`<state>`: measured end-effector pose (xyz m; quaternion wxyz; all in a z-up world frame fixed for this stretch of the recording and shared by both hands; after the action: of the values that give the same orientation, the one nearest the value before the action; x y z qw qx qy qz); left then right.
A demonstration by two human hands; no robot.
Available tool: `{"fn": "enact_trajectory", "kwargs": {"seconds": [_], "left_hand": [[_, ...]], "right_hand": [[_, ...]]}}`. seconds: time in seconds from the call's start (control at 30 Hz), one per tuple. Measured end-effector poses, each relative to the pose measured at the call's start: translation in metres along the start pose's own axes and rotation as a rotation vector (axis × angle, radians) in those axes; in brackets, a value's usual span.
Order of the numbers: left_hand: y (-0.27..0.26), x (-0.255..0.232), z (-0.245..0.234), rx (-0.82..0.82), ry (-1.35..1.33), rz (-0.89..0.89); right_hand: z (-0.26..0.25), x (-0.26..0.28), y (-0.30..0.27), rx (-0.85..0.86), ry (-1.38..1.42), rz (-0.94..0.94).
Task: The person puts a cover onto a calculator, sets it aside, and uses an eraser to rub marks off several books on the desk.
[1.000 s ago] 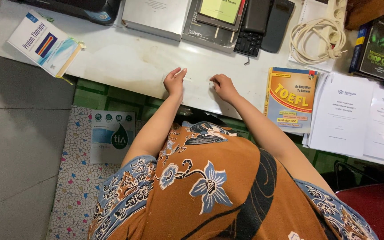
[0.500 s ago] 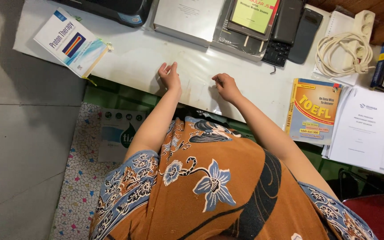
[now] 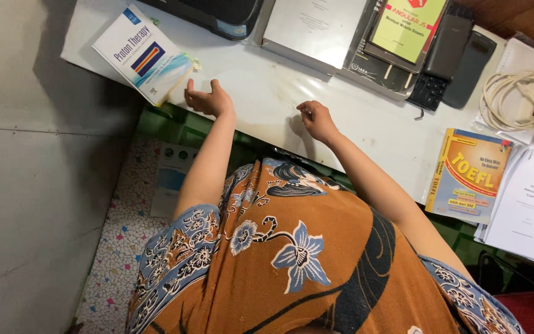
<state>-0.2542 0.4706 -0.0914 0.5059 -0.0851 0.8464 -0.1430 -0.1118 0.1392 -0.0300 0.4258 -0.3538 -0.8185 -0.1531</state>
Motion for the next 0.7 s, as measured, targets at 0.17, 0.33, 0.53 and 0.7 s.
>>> {"fn": "enact_trajectory", "kwargs": {"seconds": [0.17,0.33,0.53,0.7], "left_hand": [[0.059,-0.037,-0.042,-0.202,0.145,0.308],[0.113,-0.045,-0.062,-0.284,0.385,0.400],[0.158,0.003,-0.057,-0.043,0.492,-0.045],[0.163,0.014,-0.051,0.046,0.407,-0.077]], "right_hand": [[0.026,0.012,0.012,0.022,0.033,-0.012],[0.044,0.023,0.019,0.030,0.032,0.002],[0.052,0.034,0.023,0.040,0.025,0.014],[0.052,0.033,0.021,0.038,0.014,0.024]]}}
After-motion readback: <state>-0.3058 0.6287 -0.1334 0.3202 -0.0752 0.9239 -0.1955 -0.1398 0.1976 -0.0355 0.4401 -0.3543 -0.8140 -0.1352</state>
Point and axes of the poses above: each hand's wrist, its own y-axis towards the middle knuckle, its own z-axis out of the palm, x = y × z, the point moved 10 cm from there along y, towards the middle knuckle, and after that the axes turned 8 degrees about -z, right-handed, at the moved point
